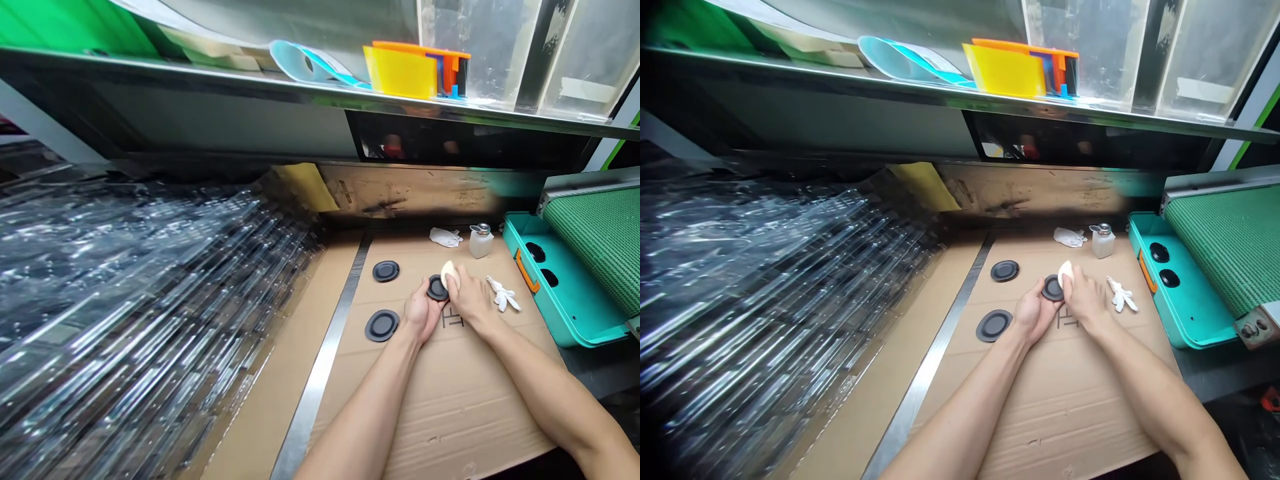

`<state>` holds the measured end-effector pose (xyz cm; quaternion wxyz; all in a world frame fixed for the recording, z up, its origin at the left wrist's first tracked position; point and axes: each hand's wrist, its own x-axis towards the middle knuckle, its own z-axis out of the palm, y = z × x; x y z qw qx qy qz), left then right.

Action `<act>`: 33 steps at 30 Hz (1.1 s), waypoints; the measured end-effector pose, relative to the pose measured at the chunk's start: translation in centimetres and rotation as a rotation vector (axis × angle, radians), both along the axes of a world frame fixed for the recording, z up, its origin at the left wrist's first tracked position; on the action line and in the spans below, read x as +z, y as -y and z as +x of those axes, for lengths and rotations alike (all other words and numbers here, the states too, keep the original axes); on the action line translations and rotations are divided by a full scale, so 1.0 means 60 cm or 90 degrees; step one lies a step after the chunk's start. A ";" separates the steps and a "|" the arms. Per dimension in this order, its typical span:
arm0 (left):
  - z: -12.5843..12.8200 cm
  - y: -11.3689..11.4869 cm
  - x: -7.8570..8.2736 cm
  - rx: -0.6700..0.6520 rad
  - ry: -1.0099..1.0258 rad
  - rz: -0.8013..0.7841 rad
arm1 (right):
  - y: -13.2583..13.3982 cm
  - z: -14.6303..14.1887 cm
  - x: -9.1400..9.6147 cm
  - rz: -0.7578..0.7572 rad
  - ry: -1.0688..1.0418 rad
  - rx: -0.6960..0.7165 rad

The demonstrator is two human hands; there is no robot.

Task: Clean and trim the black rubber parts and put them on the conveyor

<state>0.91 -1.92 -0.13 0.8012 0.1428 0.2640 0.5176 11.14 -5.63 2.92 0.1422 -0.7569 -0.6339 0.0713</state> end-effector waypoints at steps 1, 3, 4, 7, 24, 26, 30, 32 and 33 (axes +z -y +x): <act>0.000 0.001 0.001 0.005 -0.007 0.002 | 0.000 -0.001 -0.001 -0.002 -0.007 -0.009; -0.001 0.002 0.003 -0.024 -0.005 -0.008 | 0.002 -0.002 -0.003 -0.002 -0.026 0.030; -0.002 0.002 0.004 -0.043 0.003 -0.012 | 0.003 -0.002 -0.003 -0.003 -0.032 0.056; -0.003 0.004 0.008 -0.042 0.022 -0.007 | 0.000 0.002 -0.003 0.000 -0.028 0.024; -0.024 0.003 0.019 -0.049 0.031 -0.028 | -0.011 0.080 0.013 0.073 -0.100 -0.080; -0.028 0.004 0.022 -0.064 0.053 -0.034 | -0.009 0.084 0.014 0.046 -0.085 -0.052; -0.032 0.005 0.027 -0.076 0.057 -0.045 | -0.003 0.102 0.027 0.042 0.052 -0.014; -0.033 0.003 0.030 -0.075 0.061 -0.053 | 0.002 0.118 0.041 0.075 0.134 -0.015; -0.033 0.002 0.032 -0.072 0.065 -0.061 | 0.004 0.128 0.048 0.084 0.165 -0.024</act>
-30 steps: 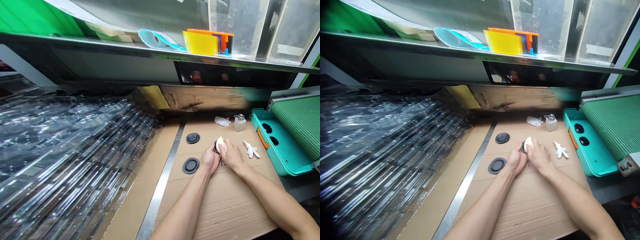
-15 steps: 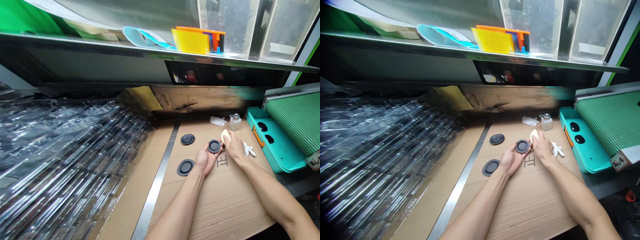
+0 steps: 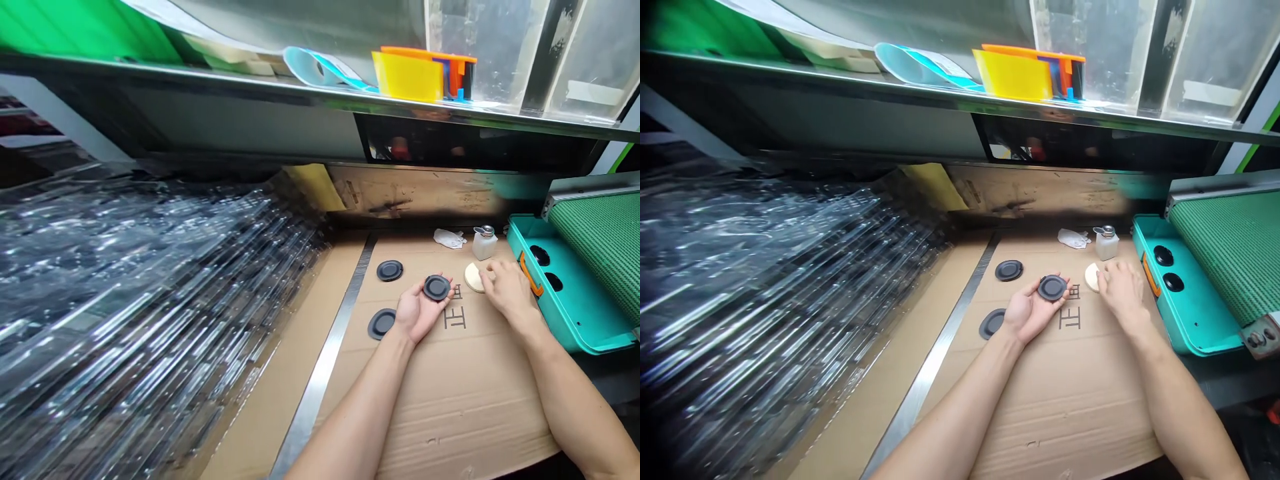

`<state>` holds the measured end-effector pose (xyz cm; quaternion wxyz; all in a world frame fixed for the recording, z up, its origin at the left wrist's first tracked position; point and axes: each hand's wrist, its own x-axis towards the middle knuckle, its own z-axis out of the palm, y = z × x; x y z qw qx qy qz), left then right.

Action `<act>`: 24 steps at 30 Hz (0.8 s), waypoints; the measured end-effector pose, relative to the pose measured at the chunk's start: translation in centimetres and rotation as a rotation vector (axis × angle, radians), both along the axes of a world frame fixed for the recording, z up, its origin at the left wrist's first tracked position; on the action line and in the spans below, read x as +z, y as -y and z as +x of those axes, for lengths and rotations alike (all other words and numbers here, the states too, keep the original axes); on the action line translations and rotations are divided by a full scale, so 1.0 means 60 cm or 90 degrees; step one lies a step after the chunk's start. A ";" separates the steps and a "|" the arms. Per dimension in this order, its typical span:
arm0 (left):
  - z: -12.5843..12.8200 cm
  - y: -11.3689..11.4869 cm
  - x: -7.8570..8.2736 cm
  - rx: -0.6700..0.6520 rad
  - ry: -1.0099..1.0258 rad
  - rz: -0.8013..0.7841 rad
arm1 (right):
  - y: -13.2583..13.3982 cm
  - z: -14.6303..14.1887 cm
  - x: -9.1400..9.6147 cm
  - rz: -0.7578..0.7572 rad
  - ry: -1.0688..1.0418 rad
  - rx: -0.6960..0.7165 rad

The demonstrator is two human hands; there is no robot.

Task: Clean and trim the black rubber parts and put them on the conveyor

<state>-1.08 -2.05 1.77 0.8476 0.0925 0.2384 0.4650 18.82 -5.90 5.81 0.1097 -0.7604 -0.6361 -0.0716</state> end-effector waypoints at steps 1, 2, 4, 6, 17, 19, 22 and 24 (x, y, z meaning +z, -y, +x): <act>0.000 -0.001 0.001 0.004 0.005 -0.009 | 0.002 0.010 0.006 -0.006 0.021 -0.015; 0.000 -0.002 0.002 0.007 0.012 -0.017 | 0.004 0.020 0.012 -0.033 0.030 -0.032; -0.001 -0.005 0.001 0.008 0.025 -0.030 | 0.007 0.039 0.017 -0.138 0.030 -0.054; -0.001 -0.007 -0.003 0.005 0.030 -0.031 | 0.009 0.050 0.018 -0.245 0.026 -0.044; 0.003 -0.001 0.001 -0.015 -0.046 -0.013 | 0.002 0.020 0.016 -0.036 -0.160 0.186; 0.006 0.004 0.000 -0.050 -0.080 0.027 | -0.001 0.012 0.010 0.006 -0.200 0.207; 0.015 0.013 -0.005 -0.116 -0.150 0.103 | 0.000 -0.010 -0.001 0.042 -0.266 0.313; 0.024 0.017 -0.011 -0.129 -0.188 0.140 | 0.004 -0.030 -0.008 0.037 -0.253 0.364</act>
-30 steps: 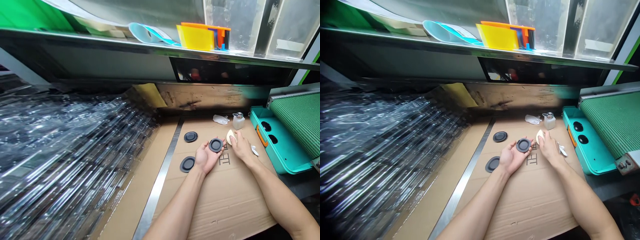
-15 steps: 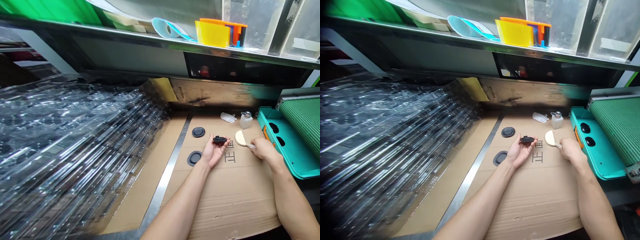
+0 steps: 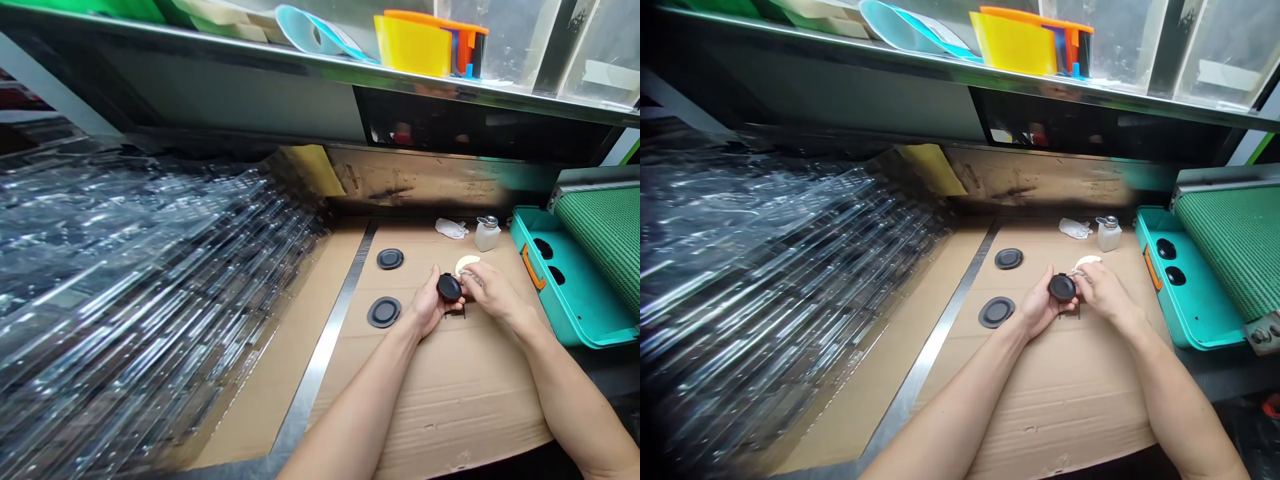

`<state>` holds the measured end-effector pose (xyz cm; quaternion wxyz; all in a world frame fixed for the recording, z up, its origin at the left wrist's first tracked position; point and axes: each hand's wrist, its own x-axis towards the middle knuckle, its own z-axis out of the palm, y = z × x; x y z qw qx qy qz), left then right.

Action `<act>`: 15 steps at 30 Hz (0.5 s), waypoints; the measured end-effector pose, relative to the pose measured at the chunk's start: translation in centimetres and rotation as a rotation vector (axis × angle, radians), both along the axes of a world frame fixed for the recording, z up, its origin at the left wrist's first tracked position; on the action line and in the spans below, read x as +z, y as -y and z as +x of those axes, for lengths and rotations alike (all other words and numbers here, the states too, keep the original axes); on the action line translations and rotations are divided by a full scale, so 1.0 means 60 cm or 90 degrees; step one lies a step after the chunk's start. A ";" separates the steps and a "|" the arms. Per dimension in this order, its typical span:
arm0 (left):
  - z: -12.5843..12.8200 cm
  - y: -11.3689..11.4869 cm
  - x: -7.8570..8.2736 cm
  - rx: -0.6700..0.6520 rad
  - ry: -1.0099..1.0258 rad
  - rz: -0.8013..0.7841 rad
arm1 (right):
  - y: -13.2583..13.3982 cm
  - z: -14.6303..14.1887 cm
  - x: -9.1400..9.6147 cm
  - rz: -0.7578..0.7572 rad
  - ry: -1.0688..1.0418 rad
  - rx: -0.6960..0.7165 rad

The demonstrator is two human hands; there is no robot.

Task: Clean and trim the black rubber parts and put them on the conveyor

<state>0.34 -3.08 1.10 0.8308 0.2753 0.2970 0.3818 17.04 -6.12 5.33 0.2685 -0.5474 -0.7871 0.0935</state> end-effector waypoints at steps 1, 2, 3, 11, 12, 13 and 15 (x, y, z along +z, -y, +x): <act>0.004 0.002 -0.003 0.003 -0.014 0.018 | 0.002 -0.009 -0.003 0.005 0.029 -0.001; 0.008 0.003 -0.006 0.011 -0.028 0.035 | 0.005 -0.017 -0.005 0.013 0.067 -0.014; 0.012 0.004 -0.009 0.018 -0.045 0.053 | 0.007 -0.024 -0.006 0.022 0.108 -0.034; 0.021 0.008 -0.020 0.048 -0.325 0.225 | 0.009 -0.037 -0.001 0.014 0.304 -0.070; 0.022 0.009 -0.020 0.044 -0.342 0.225 | 0.009 -0.036 0.000 0.008 0.309 -0.075; 0.022 0.009 -0.019 0.040 -0.354 0.222 | 0.008 -0.035 0.001 0.002 0.312 -0.078; 0.023 0.010 -0.017 0.030 -0.378 0.217 | 0.007 -0.033 0.002 -0.001 0.315 -0.076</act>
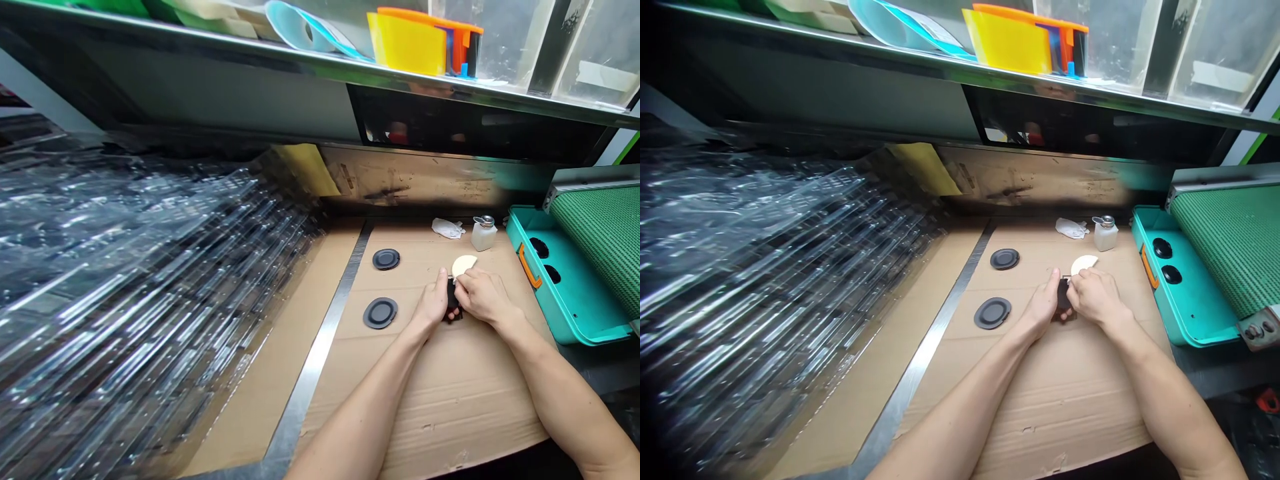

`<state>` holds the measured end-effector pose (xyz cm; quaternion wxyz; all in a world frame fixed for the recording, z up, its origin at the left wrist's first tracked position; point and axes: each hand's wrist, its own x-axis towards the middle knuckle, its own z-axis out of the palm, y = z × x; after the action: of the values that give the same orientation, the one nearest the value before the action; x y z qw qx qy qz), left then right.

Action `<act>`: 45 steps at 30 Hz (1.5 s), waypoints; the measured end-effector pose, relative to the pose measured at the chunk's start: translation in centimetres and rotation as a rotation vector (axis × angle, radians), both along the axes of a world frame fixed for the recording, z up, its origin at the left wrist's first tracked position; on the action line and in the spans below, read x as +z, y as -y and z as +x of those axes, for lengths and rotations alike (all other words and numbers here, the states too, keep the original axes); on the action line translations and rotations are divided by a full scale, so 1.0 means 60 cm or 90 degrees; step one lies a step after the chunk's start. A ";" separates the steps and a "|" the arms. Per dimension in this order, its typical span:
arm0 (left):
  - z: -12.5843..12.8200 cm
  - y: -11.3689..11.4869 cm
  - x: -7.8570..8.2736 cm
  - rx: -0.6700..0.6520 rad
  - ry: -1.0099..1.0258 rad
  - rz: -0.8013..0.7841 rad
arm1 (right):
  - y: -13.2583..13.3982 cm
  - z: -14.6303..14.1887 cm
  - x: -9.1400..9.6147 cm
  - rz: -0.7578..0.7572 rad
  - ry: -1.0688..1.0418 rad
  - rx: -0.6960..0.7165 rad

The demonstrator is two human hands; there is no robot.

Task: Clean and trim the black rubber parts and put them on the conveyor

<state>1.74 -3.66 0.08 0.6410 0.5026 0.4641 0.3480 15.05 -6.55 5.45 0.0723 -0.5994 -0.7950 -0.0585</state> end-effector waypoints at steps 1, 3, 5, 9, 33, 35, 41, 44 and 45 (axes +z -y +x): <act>0.001 0.000 0.001 0.001 -0.013 0.001 | -0.001 0.000 -0.001 0.004 0.002 0.006; 0.002 0.000 0.002 0.005 -0.033 0.007 | -0.002 0.001 -0.003 0.023 0.005 0.027; 0.003 0.000 0.003 0.011 -0.041 0.009 | -0.004 0.002 -0.007 0.042 0.006 0.049; 0.003 0.000 0.007 0.003 -0.064 -0.010 | -0.007 0.004 -0.008 0.045 0.006 0.059; 0.004 -0.002 0.010 -0.013 0.031 -0.062 | -0.006 0.031 0.001 -0.034 -0.162 0.048; 0.003 -0.002 0.010 -0.022 0.027 -0.056 | -0.009 0.028 -0.004 -0.043 -0.180 0.066; 0.001 0.007 0.024 -0.041 -0.001 -0.049 | -0.011 0.029 -0.006 -0.038 -0.129 0.079; -0.001 0.011 0.033 -0.069 -0.059 -0.047 | -0.010 0.036 -0.003 -0.046 -0.112 0.105; -0.001 0.012 0.036 -0.082 -0.077 -0.048 | -0.010 0.039 -0.003 -0.050 -0.110 0.120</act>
<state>1.66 -4.38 2.22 0.6512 0.5271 0.4815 0.2575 17.38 -5.93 5.27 0.1225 -0.5271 -0.8404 0.0314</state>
